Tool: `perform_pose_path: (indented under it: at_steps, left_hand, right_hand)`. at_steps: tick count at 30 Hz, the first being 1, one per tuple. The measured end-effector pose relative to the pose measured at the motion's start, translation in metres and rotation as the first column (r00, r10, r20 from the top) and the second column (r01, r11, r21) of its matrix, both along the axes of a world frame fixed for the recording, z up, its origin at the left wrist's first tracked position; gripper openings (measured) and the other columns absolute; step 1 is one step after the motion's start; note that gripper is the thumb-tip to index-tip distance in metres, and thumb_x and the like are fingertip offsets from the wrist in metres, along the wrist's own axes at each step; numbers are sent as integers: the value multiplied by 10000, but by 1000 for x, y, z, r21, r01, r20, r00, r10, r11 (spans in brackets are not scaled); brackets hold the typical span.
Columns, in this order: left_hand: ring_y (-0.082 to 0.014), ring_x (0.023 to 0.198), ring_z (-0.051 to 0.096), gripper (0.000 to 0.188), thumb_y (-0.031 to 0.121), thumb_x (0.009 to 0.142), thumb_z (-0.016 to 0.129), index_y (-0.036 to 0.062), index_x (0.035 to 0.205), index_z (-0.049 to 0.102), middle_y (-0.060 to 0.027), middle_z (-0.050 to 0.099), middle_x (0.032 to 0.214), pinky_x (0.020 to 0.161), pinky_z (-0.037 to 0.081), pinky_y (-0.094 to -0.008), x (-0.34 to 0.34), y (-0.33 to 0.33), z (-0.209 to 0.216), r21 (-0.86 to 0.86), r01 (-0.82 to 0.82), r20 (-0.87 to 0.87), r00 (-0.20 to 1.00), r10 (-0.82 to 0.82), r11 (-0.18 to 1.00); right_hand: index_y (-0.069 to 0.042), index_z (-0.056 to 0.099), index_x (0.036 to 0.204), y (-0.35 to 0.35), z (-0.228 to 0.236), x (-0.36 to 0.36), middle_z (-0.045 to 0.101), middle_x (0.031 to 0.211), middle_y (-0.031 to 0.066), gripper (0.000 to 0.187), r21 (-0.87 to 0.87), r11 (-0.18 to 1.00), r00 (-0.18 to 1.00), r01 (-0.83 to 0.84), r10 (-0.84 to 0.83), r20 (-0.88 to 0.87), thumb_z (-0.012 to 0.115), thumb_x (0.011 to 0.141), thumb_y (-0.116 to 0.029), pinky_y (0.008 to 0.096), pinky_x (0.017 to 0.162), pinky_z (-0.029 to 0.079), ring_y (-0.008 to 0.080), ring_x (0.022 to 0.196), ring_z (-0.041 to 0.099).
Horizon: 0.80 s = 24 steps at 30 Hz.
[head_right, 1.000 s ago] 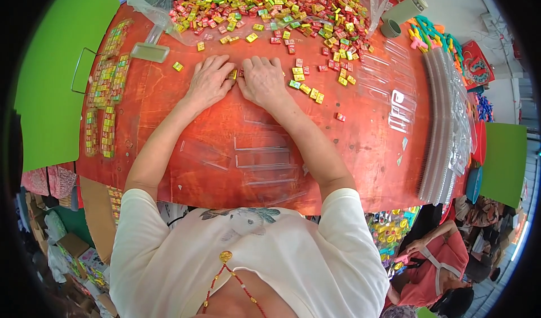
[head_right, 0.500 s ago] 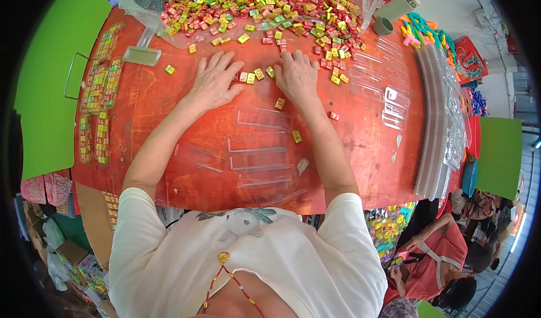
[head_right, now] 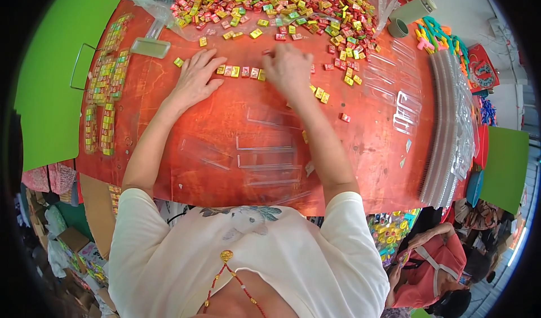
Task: Sorting small colorful square items on a red table and placing them into small plastic bags.
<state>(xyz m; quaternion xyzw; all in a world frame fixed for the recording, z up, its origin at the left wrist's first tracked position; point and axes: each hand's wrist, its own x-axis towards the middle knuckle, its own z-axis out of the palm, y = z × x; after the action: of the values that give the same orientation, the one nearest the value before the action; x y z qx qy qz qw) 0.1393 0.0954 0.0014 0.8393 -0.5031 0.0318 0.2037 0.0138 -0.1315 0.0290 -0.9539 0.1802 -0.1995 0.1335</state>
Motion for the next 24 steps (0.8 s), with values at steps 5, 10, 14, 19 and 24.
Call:
perform_pose_path:
  at_steps: [5, 10, 14, 19, 24]
  left_hand:
    - [-353, 1355, 419, 394, 211, 870, 655, 105, 1242, 581, -157, 499, 1420, 1088, 326, -527, 3, 0, -5, 3, -10, 22, 1000, 10, 1000]
    - [-356, 1324, 450, 362, 164, 851, 644, 82, 1200, 590, -159, 534, 1372, 1083, 347, -503, 3, 12, -7, -88, -15, 33, 999, 18, 996]
    - [-357, 1322, 451, 365, 155, 846, 649, 71, 1196, 589, -159, 534, 1377, 1086, 350, -500, 6, 19, -7, -98, -18, 36, 999, 22, 995]
    - [-352, 1238, 507, 452, 188, 841, 680, 64, 1258, 559, -167, 543, 1223, 993, 442, -482, 2, 23, 14, 3, -60, -24, 998, 60, 998]
    - [-361, 1131, 573, 501, 201, 858, 697, 51, 1305, 531, -164, 514, 1167, 886, 518, -481, -12, 17, 35, 108, -87, -132, 986, 101, 990]
  right_hand:
    - [-74, 666, 833, 58, 6, 10, 674, 804, 105, 229, 19, 991, 989, -131, 129, 79, 657, 857, -302, 471, 781, 411, 298, 775, 662]
    - [-77, 651, 836, 82, -3, 24, 666, 828, 104, 243, -43, 993, 993, -108, 110, 40, 674, 839, -319, 461, 760, 387, 292, 812, 651]
    - [-78, 634, 824, 91, -9, 30, 656, 818, 101, 249, -123, 987, 993, -107, 112, 37, 679, 837, -323, 459, 763, 387, 294, 808, 651]
    - [-66, 613, 870, 78, -2, 10, 631, 833, 120, 251, -59, 987, 988, -148, 150, 30, 667, 845, -310, 463, 768, 387, 305, 841, 638]
    - [-96, 616, 1173, 37, 0, -25, 620, 938, 115, 333, -38, 987, 987, -156, 155, -32, 647, 857, -193, 455, 821, 411, 310, 935, 621]
